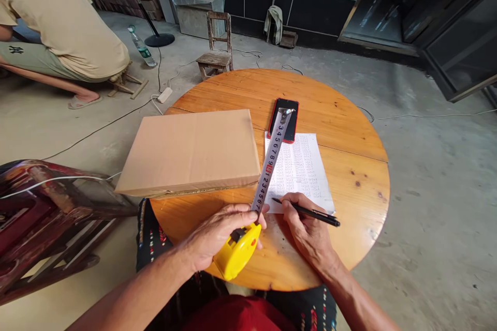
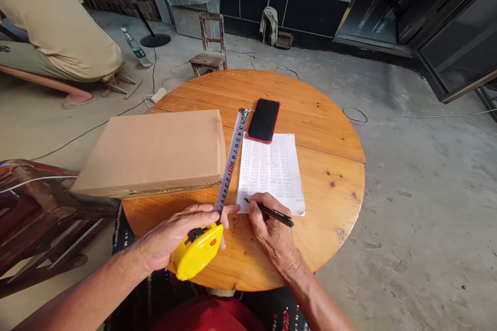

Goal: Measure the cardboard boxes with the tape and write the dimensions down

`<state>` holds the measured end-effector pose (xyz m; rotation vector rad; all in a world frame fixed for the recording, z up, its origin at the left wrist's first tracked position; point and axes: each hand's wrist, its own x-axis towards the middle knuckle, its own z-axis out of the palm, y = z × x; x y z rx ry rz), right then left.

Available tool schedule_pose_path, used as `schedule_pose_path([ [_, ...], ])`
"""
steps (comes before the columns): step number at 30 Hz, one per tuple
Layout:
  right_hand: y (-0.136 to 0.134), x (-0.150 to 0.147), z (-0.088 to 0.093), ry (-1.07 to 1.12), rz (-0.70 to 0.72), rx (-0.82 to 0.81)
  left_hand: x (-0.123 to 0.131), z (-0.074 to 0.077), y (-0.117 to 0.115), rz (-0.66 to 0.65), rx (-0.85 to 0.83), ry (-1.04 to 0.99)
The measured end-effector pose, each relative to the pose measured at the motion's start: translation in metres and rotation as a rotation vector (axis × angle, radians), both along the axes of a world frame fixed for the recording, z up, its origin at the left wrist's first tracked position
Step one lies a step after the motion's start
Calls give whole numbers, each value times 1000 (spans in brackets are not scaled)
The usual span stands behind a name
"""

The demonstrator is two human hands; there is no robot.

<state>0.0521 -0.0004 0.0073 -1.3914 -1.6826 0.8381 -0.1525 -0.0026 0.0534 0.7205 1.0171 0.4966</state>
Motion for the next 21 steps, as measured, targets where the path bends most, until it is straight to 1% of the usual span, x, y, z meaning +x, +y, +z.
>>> schedule_pose_path([
  [7, 2, -1, 0, -21, 5, 9, 0, 0, 0, 4, 0, 2],
  [13, 1, -1, 0, -41, -34, 32, 1, 0, 0, 22, -13, 5],
  [21, 1, -1, 0, -52, -4, 21, 0, -2, -1, 11, -2, 11],
])
